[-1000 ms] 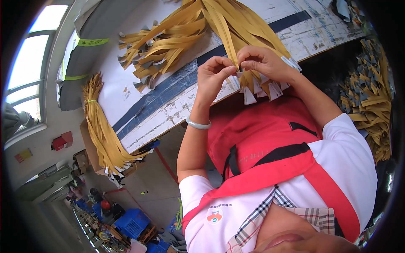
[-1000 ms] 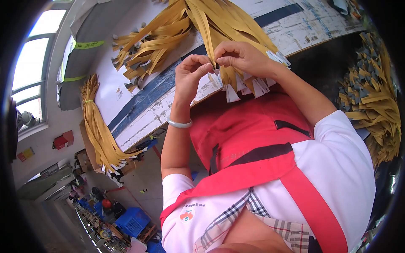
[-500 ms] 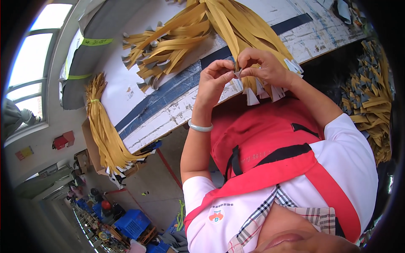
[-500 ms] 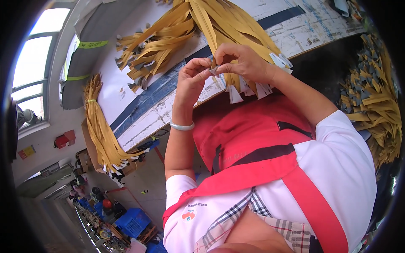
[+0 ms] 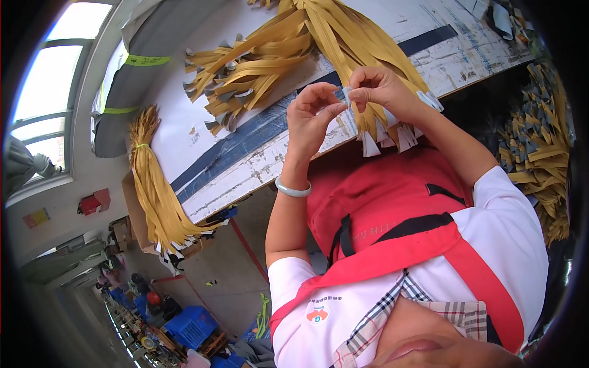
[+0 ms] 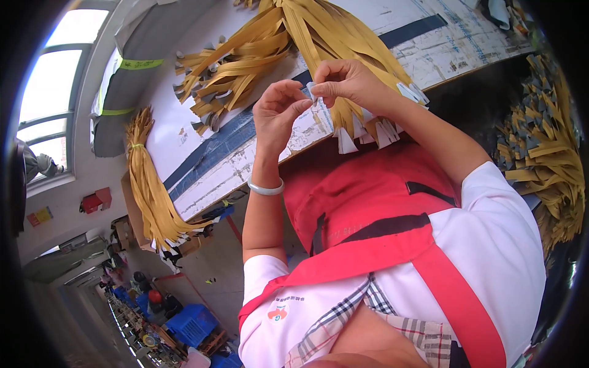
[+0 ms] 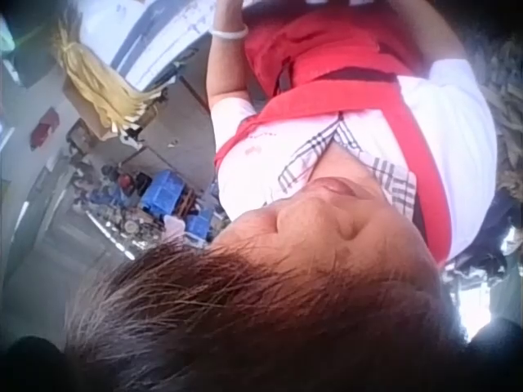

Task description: Attaching metal sliders and tags to yellow zipper tapes on a workbench.

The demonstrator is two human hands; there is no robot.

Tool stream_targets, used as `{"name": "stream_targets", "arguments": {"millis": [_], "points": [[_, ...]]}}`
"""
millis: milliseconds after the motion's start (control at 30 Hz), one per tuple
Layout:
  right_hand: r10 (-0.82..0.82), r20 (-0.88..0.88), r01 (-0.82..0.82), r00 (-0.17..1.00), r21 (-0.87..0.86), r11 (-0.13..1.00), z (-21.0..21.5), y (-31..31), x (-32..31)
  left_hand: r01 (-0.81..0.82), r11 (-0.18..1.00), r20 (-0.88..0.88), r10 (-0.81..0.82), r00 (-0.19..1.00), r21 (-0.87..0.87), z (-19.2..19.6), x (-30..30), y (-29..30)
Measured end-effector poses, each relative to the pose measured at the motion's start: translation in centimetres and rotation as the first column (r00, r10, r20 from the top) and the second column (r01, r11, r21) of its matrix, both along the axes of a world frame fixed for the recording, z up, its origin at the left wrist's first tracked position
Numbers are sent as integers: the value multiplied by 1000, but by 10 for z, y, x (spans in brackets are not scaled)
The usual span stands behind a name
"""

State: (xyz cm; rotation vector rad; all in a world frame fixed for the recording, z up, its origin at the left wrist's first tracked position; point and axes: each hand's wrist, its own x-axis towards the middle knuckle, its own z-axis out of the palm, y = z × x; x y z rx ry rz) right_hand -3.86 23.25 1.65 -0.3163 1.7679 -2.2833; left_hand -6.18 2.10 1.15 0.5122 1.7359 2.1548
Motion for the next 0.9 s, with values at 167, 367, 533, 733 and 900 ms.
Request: {"name": "stream_targets", "arguments": {"millis": [167, 367, 533, 733, 900], "points": [[-10, 39, 9, 999, 11, 1000, 2, 1, -11, 26, 1000, -129, -25, 991, 7, -9, 4, 5], [105, 0, -105, 994, 35, 994, 3, 6, -13, 58, 994, 133, -71, 989, 96, -10, 0, 2], [109, 29, -111, 994, 60, 992, -5, 6, -14, 104, 990, 41, -108, 993, 92, -22, -9, 5], [203, 60, -206, 977, 50, 977, 8, 8, -12, 72, 995, 51, -76, 996, 69, -10, -11, 4], [127, 37, -132, 991, 217, 967, 18, 2, -15, -36, 999, 33, 35, 999, 13, -6, -5, 9]]}}
